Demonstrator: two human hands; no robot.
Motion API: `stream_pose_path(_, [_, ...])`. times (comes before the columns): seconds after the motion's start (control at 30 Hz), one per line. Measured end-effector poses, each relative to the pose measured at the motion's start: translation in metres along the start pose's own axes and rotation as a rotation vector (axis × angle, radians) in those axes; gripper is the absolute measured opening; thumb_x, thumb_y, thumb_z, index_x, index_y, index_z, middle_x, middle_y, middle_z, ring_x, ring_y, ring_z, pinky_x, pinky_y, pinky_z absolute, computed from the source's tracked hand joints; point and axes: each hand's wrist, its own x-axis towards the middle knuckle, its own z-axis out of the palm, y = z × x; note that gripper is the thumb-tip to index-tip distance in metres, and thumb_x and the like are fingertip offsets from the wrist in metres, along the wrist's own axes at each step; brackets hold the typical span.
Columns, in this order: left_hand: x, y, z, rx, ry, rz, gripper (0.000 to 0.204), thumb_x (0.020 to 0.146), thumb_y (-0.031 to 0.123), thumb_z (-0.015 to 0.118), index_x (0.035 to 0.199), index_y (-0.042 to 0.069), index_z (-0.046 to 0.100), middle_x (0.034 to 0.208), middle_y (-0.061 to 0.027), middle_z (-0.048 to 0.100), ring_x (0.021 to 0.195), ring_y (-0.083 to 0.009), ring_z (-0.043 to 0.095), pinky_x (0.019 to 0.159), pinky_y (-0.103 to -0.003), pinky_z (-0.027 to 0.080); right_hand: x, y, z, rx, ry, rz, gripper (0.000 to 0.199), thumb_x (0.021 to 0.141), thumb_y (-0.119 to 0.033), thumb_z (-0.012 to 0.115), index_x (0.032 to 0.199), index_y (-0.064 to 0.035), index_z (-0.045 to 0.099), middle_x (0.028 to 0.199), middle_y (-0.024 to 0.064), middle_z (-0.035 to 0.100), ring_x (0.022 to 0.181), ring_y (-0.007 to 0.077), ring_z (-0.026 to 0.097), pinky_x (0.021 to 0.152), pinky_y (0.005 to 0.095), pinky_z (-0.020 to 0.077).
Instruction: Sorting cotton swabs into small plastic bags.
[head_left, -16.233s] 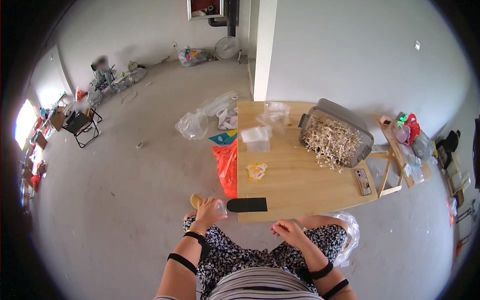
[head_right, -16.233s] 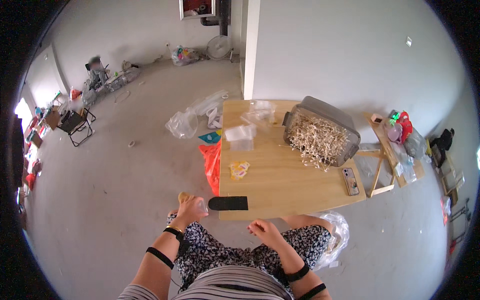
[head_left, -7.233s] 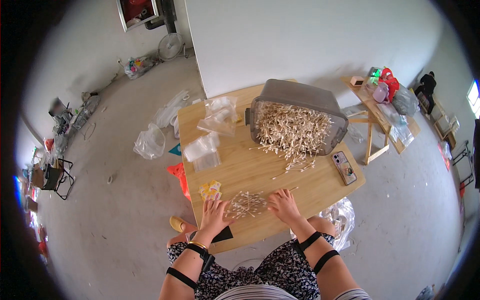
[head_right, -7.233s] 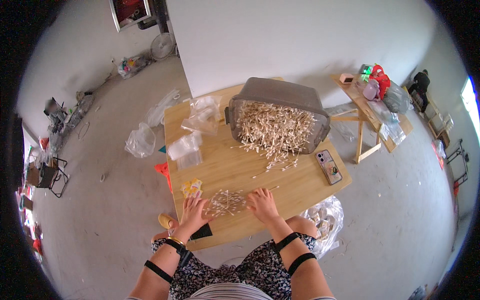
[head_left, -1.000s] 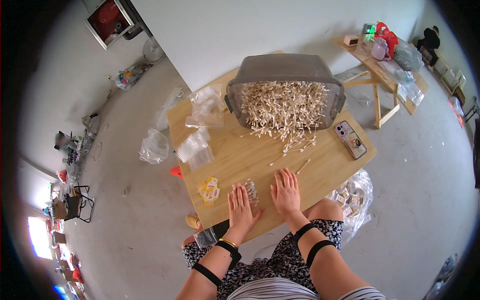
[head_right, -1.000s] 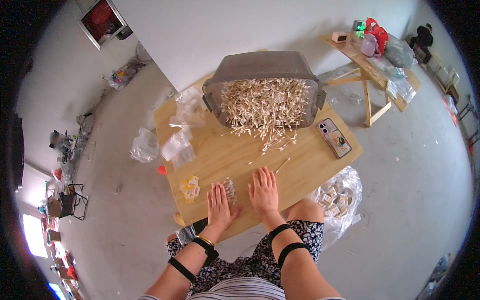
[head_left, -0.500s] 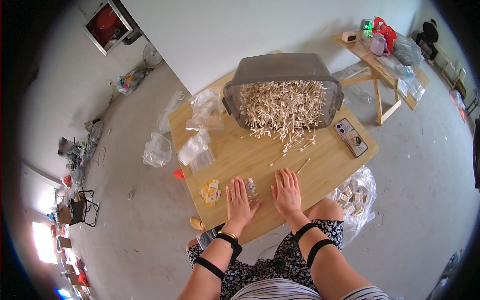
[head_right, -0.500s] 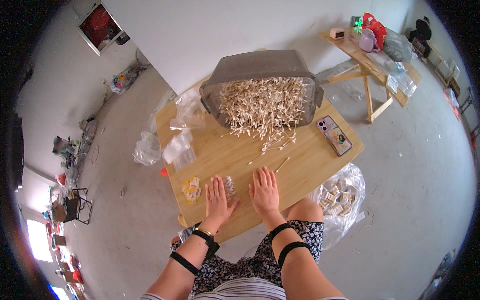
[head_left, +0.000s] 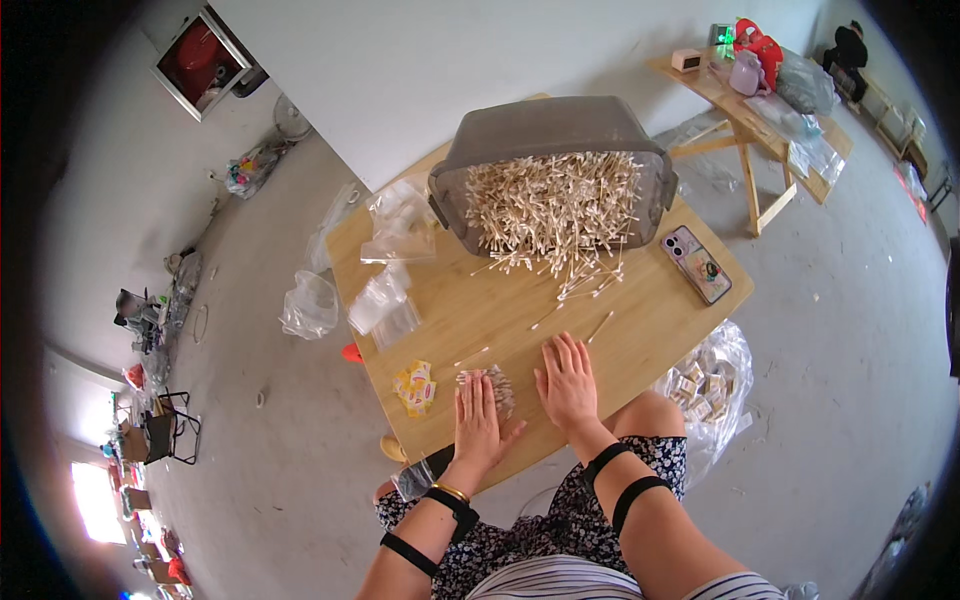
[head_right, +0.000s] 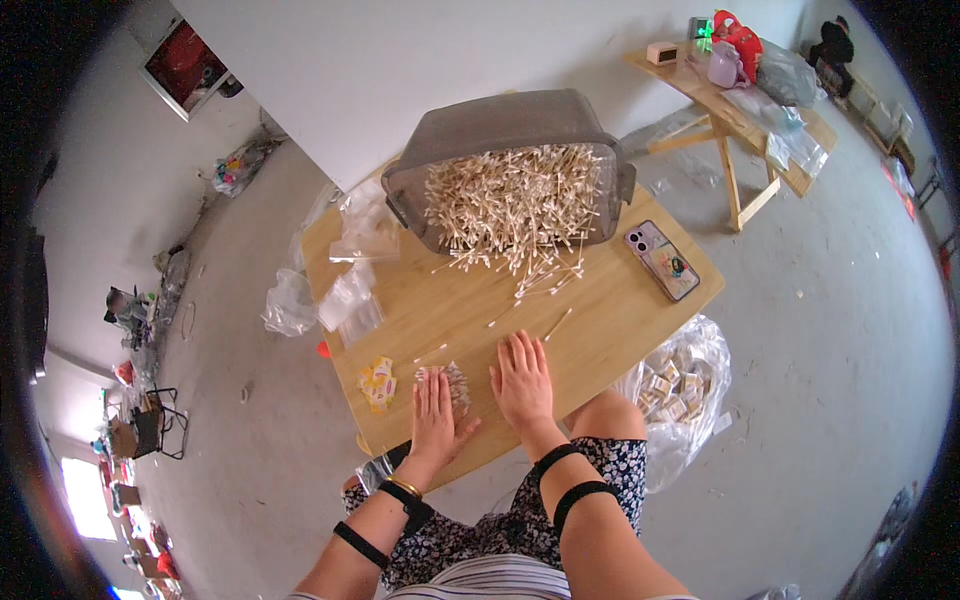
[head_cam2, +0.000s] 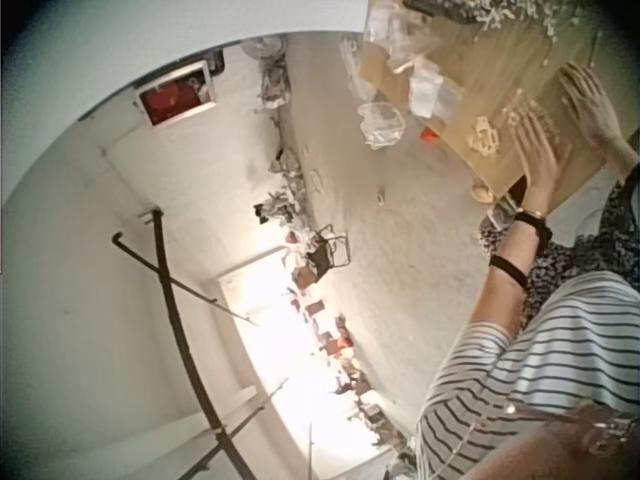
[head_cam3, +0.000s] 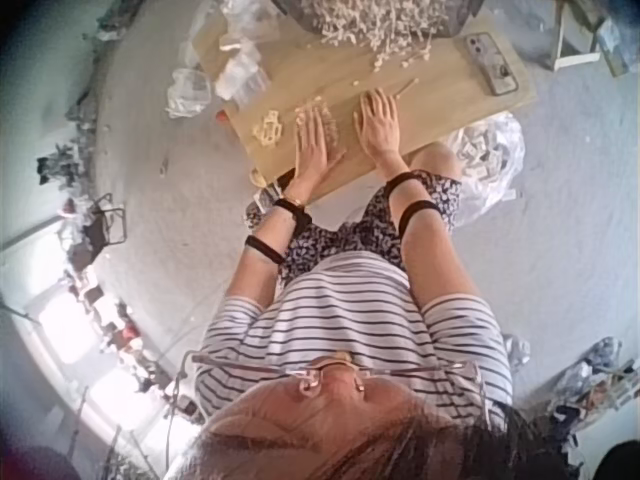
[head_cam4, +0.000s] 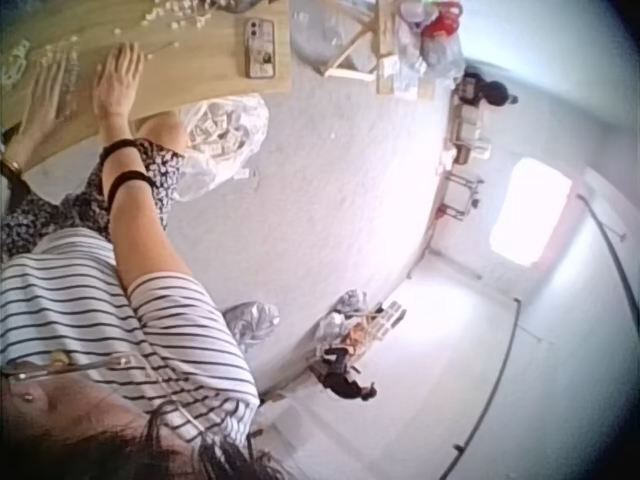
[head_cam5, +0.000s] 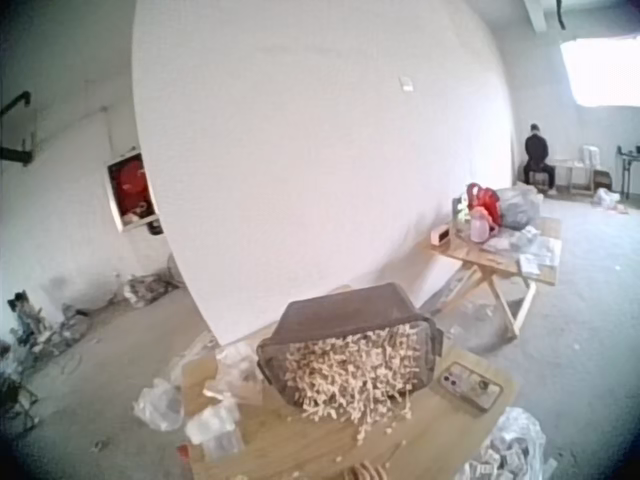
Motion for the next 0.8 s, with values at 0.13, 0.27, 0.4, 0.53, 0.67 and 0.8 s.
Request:
stream_pose_path(0.13, [-0.017, 0.011, 0.006, 0.078, -0.023, -0.005, 0.107, 0.088, 0.059, 0.059, 0.153, -0.012, 0.012, 0.162, -0.0286, 0.012, 0.152, -0.0416, 0.006, 0.123, -0.054, 0.006, 0.001, -0.001, -0.002, 0.0, -0.012, 0.009, 0.048, 0.097, -0.029, 0.054, 0.136, -0.0011, 0.053, 0.143, 0.0152, 0.048, 0.141, 0.0291, 0.036, 0.121, 0.0458, 0.0243])
stream_pose_path(0.27, [-0.013, 0.007, 0.01, 0.081, 0.007, -0.013, 0.107, 0.087, 0.059, 0.06, 0.153, -0.011, 0.014, 0.162, -0.0275, 0.012, 0.153, -0.0401, 0.006, 0.123, -0.056, 0.005, 0.001, -0.002, -0.001, -0.001, -0.018, 0.003, 0.049, 0.097, -0.03, 0.053, 0.136, -0.001, 0.052, 0.143, 0.0152, 0.047, 0.142, 0.029, 0.036, 0.122, 0.0459, 0.024])
stream_pose_path(0.4, [0.001, -0.001, 0.002, 0.049, 0.017, -0.012, 0.105, 0.087, 0.057, 0.061, 0.154, -0.009, 0.014, 0.163, -0.0255, 0.014, 0.153, -0.0386, 0.007, 0.123, -0.056, 0.004, 0.001, -0.002, -0.001, -0.005, -0.012, 0.008, 0.049, 0.097, -0.029, 0.053, 0.136, -0.0005, 0.053, 0.144, 0.0155, 0.047, 0.142, 0.0291, 0.035, 0.122, 0.0458, 0.0235])
stream_pose_path(0.53, [0.012, -0.003, -0.004, 0.096, -0.021, -0.034, 0.106, 0.088, 0.064, 0.055, 0.155, -0.007, 0.014, 0.164, -0.0227, 0.014, 0.153, -0.0362, 0.007, 0.123, -0.056, 0.003, 0.0, 0.001, -0.001, -0.011, -0.02, 0.006, 0.049, 0.097, -0.029, 0.053, 0.136, -0.0004, 0.052, 0.143, 0.0154, 0.047, 0.142, 0.0291, 0.035, 0.122, 0.0454, 0.0233])
stream_pose_path(0.67, [0.023, -0.008, -0.003, 0.073, 0.018, -0.034, 0.104, 0.09, 0.065, 0.052, 0.155, -0.006, 0.014, 0.164, -0.0223, 0.014, 0.153, -0.0354, 0.009, 0.123, -0.055, 0.003, 0.001, 0.0, -0.001, 0.0, -0.001, 0.002, 0.048, 0.096, -0.028, 0.055, 0.135, -0.0006, 0.053, 0.142, 0.0155, 0.048, 0.142, 0.0295, 0.036, 0.122, 0.0454, 0.0239])
stream_pose_path(0.8, [0.032, -0.011, -0.008, 0.053, 0.072, -0.049, 0.101, 0.091, 0.065, 0.05, 0.155, -0.005, 0.015, 0.163, -0.0225, 0.017, 0.153, -0.035, 0.011, 0.123, -0.055, 0.003, 0.0, 0.002, 0.002, -0.011, 0.008, -0.003, 0.047, 0.095, -0.027, 0.056, 0.133, -0.0007, 0.054, 0.141, 0.0155, 0.049, 0.141, 0.0296, 0.036, 0.121, 0.0455, 0.0246])
